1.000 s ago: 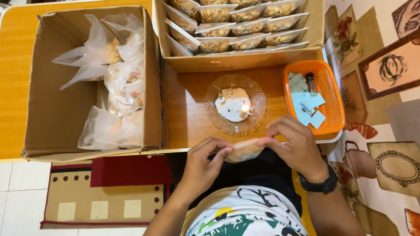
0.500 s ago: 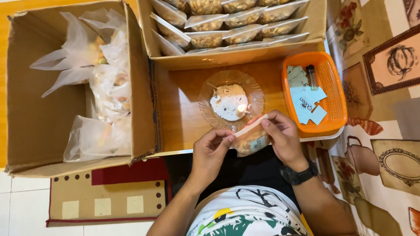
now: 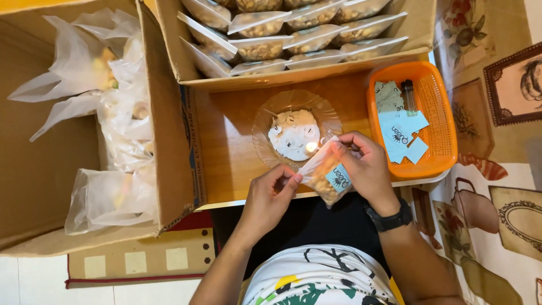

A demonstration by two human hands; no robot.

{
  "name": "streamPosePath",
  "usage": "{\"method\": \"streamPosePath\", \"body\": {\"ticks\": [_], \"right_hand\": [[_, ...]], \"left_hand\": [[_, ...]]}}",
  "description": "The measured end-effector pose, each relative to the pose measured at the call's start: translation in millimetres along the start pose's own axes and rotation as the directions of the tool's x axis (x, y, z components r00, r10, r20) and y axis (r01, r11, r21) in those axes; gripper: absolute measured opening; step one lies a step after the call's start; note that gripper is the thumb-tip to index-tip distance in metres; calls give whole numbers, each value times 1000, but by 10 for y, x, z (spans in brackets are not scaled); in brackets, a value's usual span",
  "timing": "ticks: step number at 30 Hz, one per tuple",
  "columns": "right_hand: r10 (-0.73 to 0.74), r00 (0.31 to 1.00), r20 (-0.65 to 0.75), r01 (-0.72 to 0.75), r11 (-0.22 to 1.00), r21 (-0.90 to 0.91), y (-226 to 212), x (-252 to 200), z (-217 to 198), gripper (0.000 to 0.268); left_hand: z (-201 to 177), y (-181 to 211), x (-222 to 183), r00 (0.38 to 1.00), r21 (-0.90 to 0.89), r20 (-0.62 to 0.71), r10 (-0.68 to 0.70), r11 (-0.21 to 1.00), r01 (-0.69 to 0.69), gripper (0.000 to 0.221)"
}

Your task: Sealing small plastic bags of peanuts with adhesive labels and placing them into a cardboard box.

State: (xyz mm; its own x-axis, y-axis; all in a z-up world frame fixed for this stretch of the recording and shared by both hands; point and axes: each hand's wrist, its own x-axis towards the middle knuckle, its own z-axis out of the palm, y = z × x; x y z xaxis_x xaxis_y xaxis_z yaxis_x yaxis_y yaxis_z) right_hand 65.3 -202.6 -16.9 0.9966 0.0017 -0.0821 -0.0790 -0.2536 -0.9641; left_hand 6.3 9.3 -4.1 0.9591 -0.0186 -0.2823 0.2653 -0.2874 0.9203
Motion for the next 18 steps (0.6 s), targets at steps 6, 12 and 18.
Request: {"method": "streamPosePath", "body": {"ticks": [6,12,18], "right_hand": [[28,1000,-8,-29,998,-48,-71,63,42,6],[38,999,5,-37,993,-110,-21,70,68,6],[64,998,29,-59,988,-145,-100,48,105,10]], "left_hand": [[-55,26,71,1000,-28,15,-23,999,23,23],[-82,-8,38,999,-20,23,-28,999,28,23],[-105,-41,-20,998,-24,41,-45,999,46,23]]}}
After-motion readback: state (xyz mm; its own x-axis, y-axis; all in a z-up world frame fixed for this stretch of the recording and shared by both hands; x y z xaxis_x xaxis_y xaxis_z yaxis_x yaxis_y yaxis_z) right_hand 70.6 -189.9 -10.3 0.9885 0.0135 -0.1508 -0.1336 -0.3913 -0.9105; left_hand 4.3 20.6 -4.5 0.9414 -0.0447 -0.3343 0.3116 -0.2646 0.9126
